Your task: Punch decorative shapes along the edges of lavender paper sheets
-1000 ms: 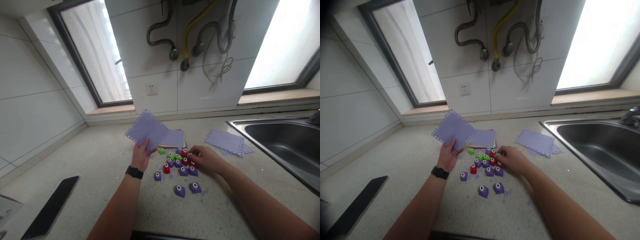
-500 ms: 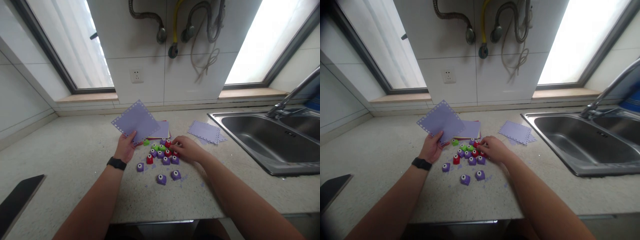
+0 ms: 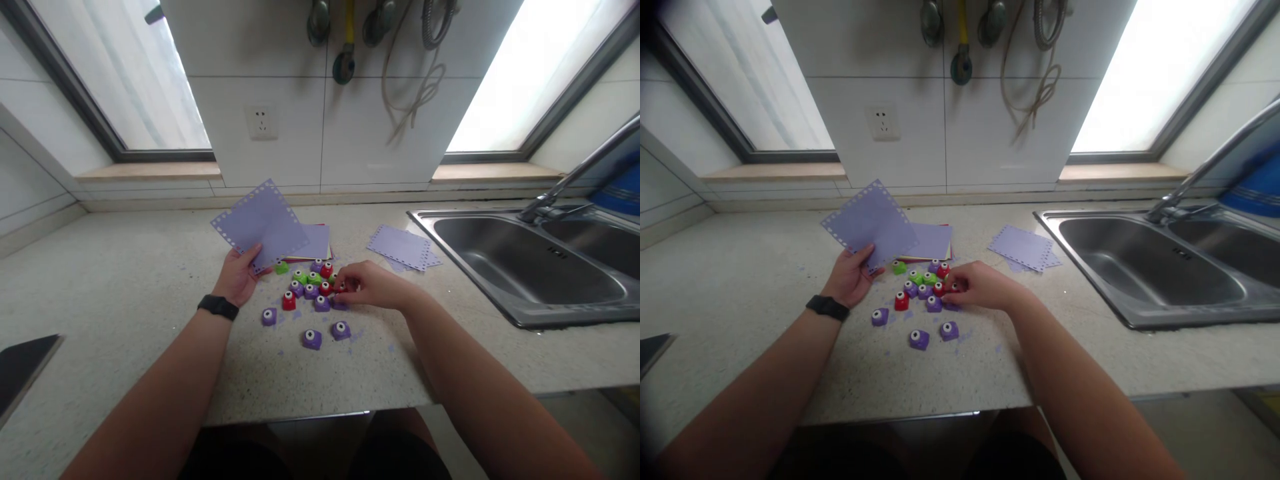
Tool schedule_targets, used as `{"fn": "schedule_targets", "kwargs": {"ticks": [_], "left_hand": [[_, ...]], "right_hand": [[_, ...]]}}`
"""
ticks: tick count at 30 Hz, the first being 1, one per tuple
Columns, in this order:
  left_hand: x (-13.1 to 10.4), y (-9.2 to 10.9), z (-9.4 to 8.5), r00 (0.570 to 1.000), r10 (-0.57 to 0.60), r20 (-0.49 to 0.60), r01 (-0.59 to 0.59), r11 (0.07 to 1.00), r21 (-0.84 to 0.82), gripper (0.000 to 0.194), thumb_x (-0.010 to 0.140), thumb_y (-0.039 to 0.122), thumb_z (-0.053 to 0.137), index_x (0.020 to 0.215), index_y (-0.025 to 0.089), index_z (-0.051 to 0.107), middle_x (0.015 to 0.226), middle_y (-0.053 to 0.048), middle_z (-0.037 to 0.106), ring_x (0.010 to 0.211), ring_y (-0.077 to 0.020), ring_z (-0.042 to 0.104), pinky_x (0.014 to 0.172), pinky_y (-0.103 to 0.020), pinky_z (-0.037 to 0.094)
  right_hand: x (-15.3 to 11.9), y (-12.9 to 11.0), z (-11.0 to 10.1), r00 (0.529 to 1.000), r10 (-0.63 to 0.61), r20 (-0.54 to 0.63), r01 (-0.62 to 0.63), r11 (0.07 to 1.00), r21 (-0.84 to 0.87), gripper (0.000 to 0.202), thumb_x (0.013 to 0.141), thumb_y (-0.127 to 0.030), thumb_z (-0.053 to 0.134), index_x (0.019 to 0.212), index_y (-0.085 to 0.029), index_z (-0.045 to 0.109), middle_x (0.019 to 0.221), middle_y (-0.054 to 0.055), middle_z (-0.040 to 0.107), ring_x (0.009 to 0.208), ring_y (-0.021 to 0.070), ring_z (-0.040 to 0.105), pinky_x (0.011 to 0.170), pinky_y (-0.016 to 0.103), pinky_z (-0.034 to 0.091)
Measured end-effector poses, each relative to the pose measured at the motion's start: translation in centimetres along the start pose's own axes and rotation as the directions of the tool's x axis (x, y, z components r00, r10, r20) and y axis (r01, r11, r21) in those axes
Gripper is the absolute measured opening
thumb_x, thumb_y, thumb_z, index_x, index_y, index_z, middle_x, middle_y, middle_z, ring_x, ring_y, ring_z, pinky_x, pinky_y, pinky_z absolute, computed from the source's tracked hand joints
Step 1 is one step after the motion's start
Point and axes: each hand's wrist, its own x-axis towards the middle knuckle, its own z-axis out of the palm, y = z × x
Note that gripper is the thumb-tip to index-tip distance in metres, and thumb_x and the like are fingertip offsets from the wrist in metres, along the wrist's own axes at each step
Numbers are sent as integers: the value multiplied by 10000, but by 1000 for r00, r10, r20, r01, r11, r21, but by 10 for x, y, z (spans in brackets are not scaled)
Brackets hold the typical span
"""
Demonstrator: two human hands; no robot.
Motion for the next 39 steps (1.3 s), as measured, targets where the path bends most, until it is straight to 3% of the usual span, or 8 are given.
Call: {"fn": "schedule_targets", "kwargs": {"ticks": [5,10,15,18,22,31,36,39], "left_hand": [[0,0,0,999,-16,27,15,999,29,330,779,145,865,1089,188,760,939,-5,821,594,-137,739,457,-232,653],[0,-2,1,999,-12,42,9,997,72,317,776,171,872,1076,183,770,963,-18,819,593,-141,731,455,-245,655],[-2,-7,-1,998,-3,67,-7,990,141,329,763,227,901,1068,181,784,1010,-50,813,622,-155,733,441,-244,643],[-5,-10,0,996,-9,89,-9,981,196,370,746,243,917,1085,166,789,1072,-89,810,649,-174,743,427,-241,628],[-9,-10,3,993,-15,115,-15,966,257,386,732,256,929,1074,135,796,1055,-112,810,618,-175,732,417,-249,621],[-10,-7,5,996,23,92,-47,962,270,389,729,265,931,1073,141,799,1075,-99,805,662,-179,736,423,-246,627],[-11,-6,6,996,33,81,-51,969,241,386,730,269,928,1075,157,795,1128,-105,807,702,-189,750,456,-242,637],[-12,-3,9,996,35,81,-50,979,198,413,718,252,936,1097,181,788,1153,-87,804,732,-191,758,490,-257,660]], "right_hand": [[0,-2,-3,995,37,90,-23,988,-150,270,797,-415,865,975,-229,782,805,6,732,700,172,624,658,306,416],[-1,-8,-3,995,14,97,2,987,-163,149,805,-294,826,930,-227,780,834,14,731,730,177,632,701,319,448],[-6,-7,-6,990,-86,-109,89,996,19,138,827,-292,809,932,-241,736,975,40,725,884,204,662,770,340,524],[-5,1,-4,970,32,-240,28,971,239,201,876,-356,785,1020,-244,700,1024,57,749,856,200,700,739,356,572],[1,13,4,926,182,-330,-22,901,434,272,909,-402,759,1083,-237,630,943,45,760,748,181,713,687,359,600],[8,18,15,874,24,-486,235,853,466,265,888,-308,780,1112,-245,653,1299,86,697,1028,188,715,955,407,590],[10,18,19,850,-10,-526,296,836,462,243,870,-314,804,1062,-254,667,1247,75,708,1215,220,669,1115,442,524],[11,16,20,857,-10,-515,311,807,503,248,875,-316,812,1074,-252,678,1201,71,724,1204,218,676,1127,453,518]]}}
